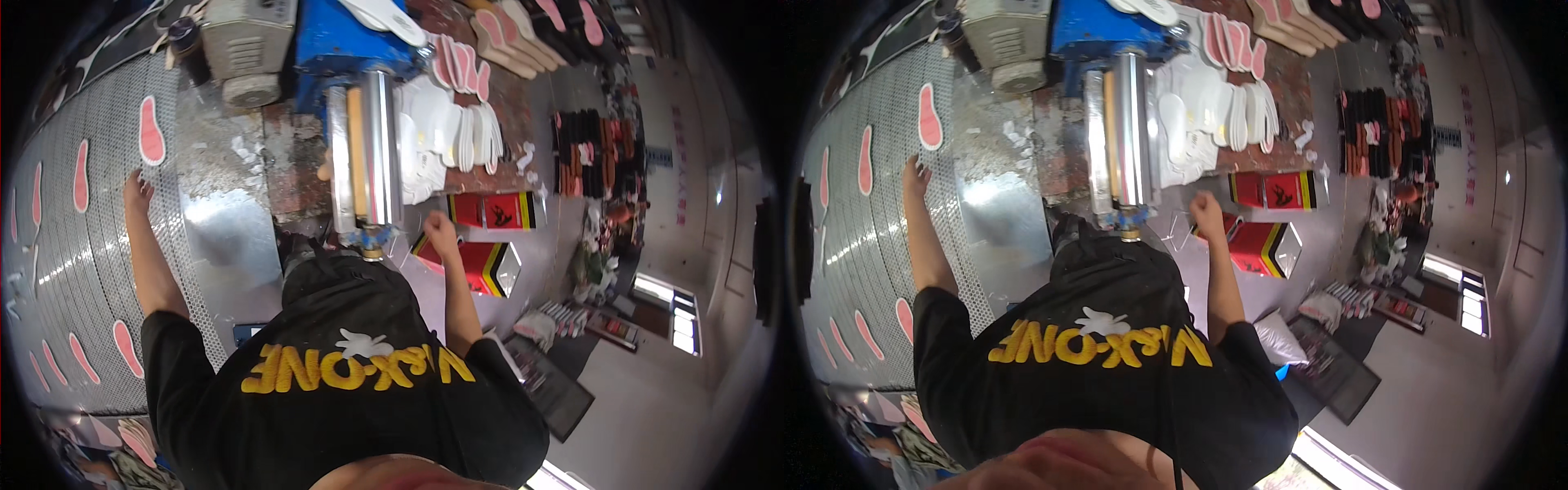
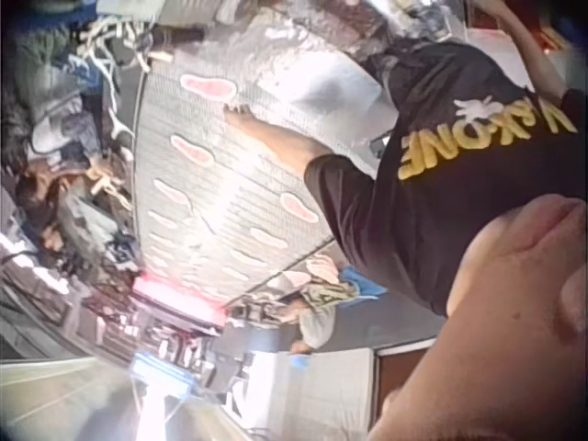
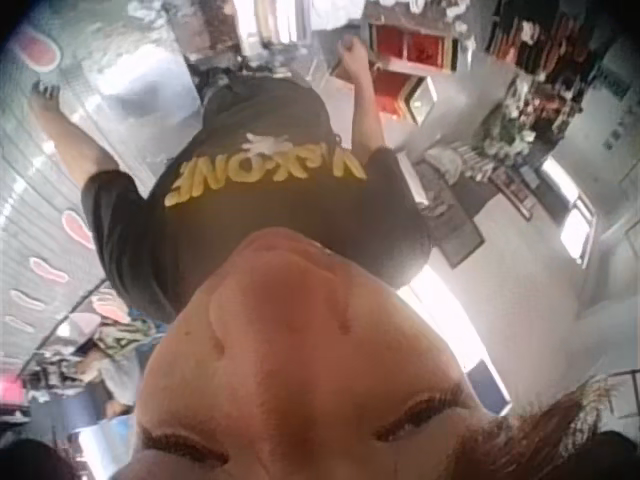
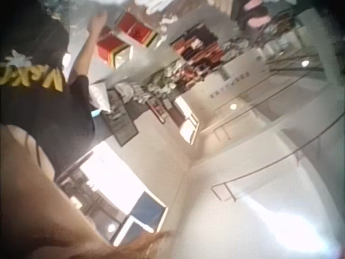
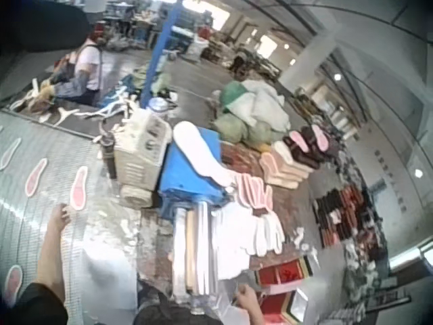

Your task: The worker is feeding shoe insoles into a rolling machine that applies adhesive or glue.

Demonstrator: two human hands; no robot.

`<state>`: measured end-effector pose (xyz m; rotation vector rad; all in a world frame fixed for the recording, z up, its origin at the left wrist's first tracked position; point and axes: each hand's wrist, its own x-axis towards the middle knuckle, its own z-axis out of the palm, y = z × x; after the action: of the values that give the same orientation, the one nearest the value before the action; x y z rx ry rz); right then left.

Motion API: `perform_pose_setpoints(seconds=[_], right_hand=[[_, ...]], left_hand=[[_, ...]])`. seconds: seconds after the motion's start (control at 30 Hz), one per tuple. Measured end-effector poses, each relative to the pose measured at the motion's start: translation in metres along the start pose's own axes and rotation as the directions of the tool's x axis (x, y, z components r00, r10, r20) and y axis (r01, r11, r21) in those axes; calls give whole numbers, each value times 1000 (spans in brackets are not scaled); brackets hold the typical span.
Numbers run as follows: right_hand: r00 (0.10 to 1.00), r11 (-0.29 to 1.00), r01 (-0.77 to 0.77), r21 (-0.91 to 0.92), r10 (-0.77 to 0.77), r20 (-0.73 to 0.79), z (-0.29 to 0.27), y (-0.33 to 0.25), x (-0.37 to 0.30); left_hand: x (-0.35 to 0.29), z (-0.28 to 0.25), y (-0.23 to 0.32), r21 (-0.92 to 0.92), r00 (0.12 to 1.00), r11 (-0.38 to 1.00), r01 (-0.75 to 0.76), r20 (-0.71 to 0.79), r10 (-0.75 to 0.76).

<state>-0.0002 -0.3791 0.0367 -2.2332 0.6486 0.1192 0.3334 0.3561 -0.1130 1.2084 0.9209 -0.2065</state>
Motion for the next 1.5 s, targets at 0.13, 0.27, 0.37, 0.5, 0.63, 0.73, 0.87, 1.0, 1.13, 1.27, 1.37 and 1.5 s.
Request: perform_pose_setpoints(seconds=[0.13, 0.27, 0.37, 0.5, 0.63, 0.73, 0.87, 1.0, 1.13, 1.27, 1.37, 1.5], right_hand=[[988, 971, 96, -221, -119, -94, 4, -34, 75], [992, 931, -84, -357, 43, -120, 41, -53, 119], [984, 876, -155, -457, 95, -152, 62, -54, 126], [959, 940, -216, -262, 155, -237, 63, -36, 135], [970, 977, 122, 177, -80, -229, 9, -16, 137], [883, 874, 454, 175, -414, -222, -51, -32, 119], [838, 835, 544, 80, -546, 7, -82, -103, 99], [771, 786, 617, 47, -615, 165, -44, -162, 82], [652, 653, 744, 142, -756, 59, -17, -164, 68], [887, 813, 296, 501, -428, 171, 3, -123, 70], [925, 918, 165, 362, -271, 265, 22, -67, 68], [872, 999, -18, 43, -5, 490, 45, 23, 66]], left_hand=[[-79, 11, -45, -11, 991, 993, 114, 76, -113], [-202, 44, -113, 170, 956, 982, 78, 268, -122], [-283, 74, -135, 353, 929, 924, 146, 273, -250], [-329, 104, -127, 449, 936, 890, 74, 277, -218], [-333, 127, -98, 586, 955, 785, -202, 294, 26], [-339, 163, -62, 620, 787, 496, -607, 556, 268], [-370, 227, -17, 379, 508, 397, -836, 809, 297], [-401, 266, 4, 346, 409, 316, -883, 898, 161], [-409, 275, 6, 238, 262, 140, -961, 946, 190], [-401, 266, 8, 275, 205, -183, -944, 922, 328], [-391, 251, 12, 307, 165, -299, -903, 892, 420], [-364, 220, 14, 377, 241, -338, -862, 893, 381]])
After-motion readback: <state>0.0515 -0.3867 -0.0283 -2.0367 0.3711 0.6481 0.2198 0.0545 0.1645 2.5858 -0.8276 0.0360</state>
